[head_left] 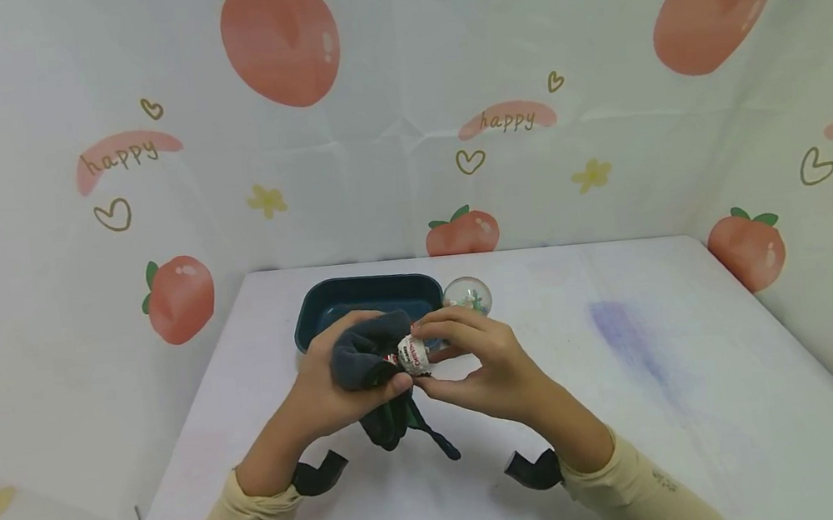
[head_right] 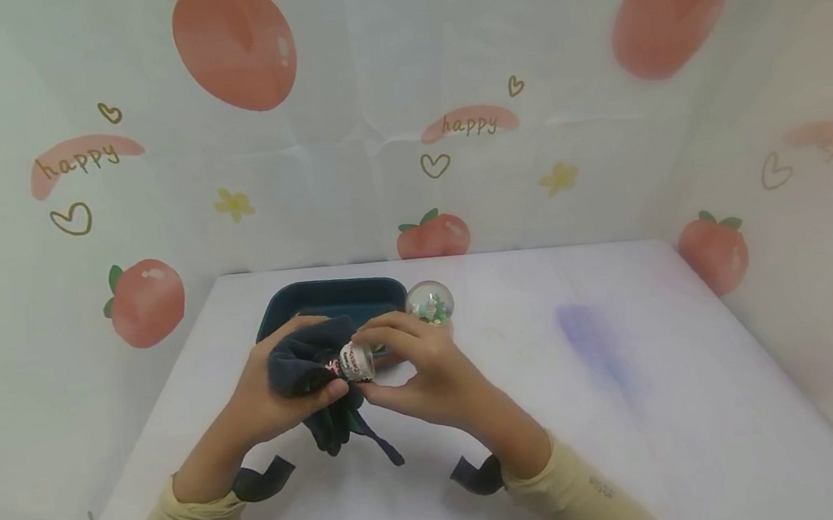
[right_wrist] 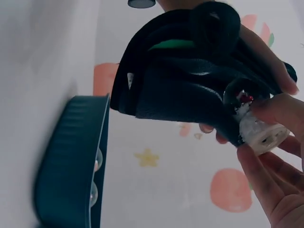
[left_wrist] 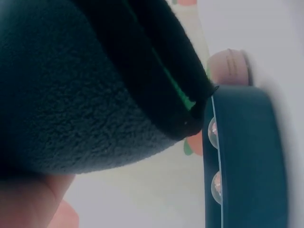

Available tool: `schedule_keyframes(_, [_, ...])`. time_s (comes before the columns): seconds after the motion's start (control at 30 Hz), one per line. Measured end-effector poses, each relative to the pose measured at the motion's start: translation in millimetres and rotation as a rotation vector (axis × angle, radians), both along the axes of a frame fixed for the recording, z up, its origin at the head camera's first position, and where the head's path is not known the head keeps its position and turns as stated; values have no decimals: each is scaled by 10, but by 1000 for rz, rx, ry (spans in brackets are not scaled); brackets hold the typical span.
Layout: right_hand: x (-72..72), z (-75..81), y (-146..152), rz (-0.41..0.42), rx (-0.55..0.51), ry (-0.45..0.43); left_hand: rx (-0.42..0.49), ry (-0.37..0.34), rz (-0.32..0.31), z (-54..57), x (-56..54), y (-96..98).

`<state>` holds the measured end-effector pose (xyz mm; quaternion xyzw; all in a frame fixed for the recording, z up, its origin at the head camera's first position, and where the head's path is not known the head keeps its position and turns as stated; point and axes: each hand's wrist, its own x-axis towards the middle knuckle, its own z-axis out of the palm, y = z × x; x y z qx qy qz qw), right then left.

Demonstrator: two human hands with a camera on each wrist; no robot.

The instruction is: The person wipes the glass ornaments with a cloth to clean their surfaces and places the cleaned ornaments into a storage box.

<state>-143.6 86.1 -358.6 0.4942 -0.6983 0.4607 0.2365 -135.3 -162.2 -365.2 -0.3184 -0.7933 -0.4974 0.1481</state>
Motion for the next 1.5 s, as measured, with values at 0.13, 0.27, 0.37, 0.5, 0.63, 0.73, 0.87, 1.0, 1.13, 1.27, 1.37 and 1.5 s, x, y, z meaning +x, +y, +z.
schedule_keyframes(0.13, [-2,2,4,29,6,-19,-6,24,26,12,7,1])
schedule_keyframes(0.27, [-18,11,37,73,29,-49,0,49,46,18,2,-5])
schedule_keyframes(0.37, [-30,20,59,93,44,-45,4,51,48,16,-3,-6])
schedule_keyframes(0.5, [-39,20,59,97,35,-61,26,54,34,15,-9,-10])
schedule_keyframes(0.63, [-31,11,44,88,39,-148,52,92,8,15,-15,-22])
schedule_keyframes(0.73, [-6,22,43,53,69,-234,55,112,-6,17,-13,-29])
schedule_keyframes(0.87, [42,49,51,-16,121,-389,34,97,1,14,-4,-32])
schedule_keyframes(1.0, [73,67,50,-49,142,-473,20,86,6,5,1,-30])
schedule_keyframes(1.13, [51,58,45,-11,92,-348,39,98,10,7,-2,-28])
schedule_keyframes(1.27, [5,33,45,21,60,-80,53,105,35,8,-9,-37])
schedule_keyframes(1.37, [-7,32,39,1,70,59,59,98,49,10,-9,-40])
schedule_keyframes(1.5, [-20,29,25,0,58,93,77,80,27,12,-9,-34])
